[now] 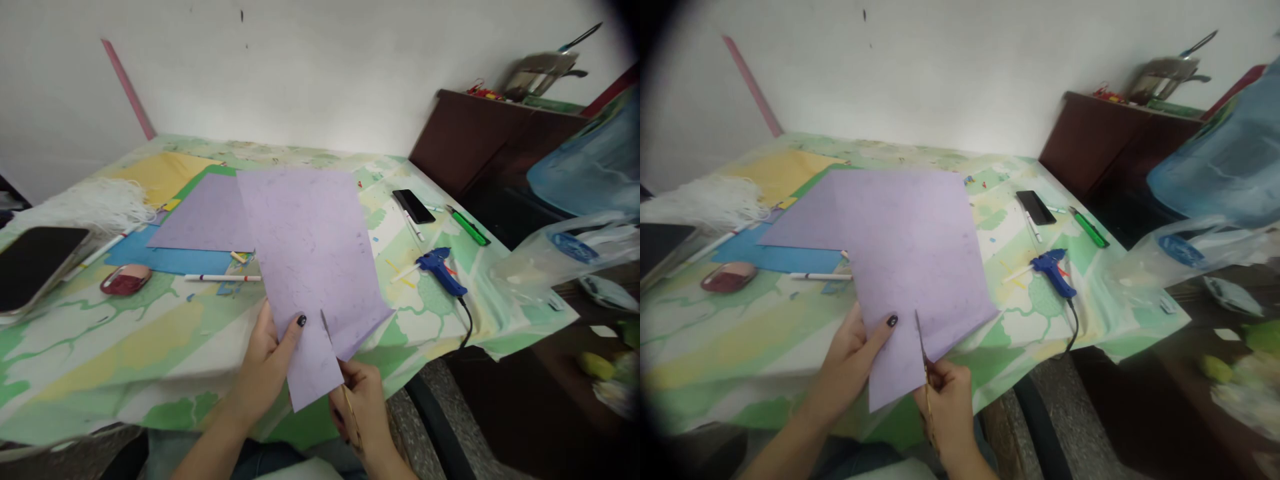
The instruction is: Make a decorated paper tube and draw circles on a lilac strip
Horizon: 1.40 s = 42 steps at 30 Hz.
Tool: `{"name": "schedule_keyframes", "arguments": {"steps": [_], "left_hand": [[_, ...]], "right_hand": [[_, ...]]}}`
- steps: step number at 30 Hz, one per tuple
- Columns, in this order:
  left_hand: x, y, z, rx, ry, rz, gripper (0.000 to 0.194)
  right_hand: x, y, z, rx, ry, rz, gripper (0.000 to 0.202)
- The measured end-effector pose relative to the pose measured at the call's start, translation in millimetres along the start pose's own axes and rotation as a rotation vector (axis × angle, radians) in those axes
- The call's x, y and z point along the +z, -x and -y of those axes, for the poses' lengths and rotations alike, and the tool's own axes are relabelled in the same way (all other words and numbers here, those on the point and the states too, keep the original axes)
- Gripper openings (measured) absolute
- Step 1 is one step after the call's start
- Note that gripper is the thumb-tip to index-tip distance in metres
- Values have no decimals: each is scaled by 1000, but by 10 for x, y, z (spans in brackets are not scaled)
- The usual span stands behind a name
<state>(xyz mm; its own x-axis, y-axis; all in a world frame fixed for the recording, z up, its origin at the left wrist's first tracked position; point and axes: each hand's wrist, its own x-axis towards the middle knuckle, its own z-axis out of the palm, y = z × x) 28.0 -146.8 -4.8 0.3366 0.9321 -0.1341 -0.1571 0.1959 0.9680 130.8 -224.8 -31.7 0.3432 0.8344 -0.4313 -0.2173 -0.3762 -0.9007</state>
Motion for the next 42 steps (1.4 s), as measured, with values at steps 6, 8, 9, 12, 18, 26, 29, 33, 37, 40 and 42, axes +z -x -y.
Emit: {"name": "schedule_keyframes", "arguments": {"steps": [6, 8, 9, 12, 18, 26, 29, 33, 37, 40, 42], "left_hand": [[-63, -110, -34, -29, 42, 39, 59], [-131, -187, -53, -30, 40, 50, 60], [-177, -231, -61, -34, 20, 63, 59], [-339, -365, -83, -52, -174, 102, 53], [-588, -454, -179, 3, -1019, -51, 40], [-633, -157, -133, 656, -1335, -144, 25], [-502, -79, -53, 734, -1236, 277, 42], [-342, -81, 38, 695, -1324, 420, 38], [-305, -106, 70, 666, -1290, 418, 18], [-314, -97, 46, 596, -1234, 400, 20], [-326, -113, 4, 517, -1176, 371, 28]], "right_hand": [[-31, 93, 24, -132, -10, 162, 32], [-136, 169, -43, -191, 62, 154, 28], [-216, 205, -83, -198, 130, 108, 26], [-545, 262, -117, -249, 380, 2, 28], [-1178, 4, 405, -482, 780, -279, 34], [-1383, -668, 575, -669, 1392, -434, 37], [-1335, -658, 580, -864, 1410, -390, 28], [-1195, -481, 630, -965, 1163, -121, 33], [-1104, -478, 558, -926, 1014, 192, 23], [-1095, -564, 486, -939, 937, 193, 5], [-1092, -607, 482, -908, 935, 160, 9]]}}
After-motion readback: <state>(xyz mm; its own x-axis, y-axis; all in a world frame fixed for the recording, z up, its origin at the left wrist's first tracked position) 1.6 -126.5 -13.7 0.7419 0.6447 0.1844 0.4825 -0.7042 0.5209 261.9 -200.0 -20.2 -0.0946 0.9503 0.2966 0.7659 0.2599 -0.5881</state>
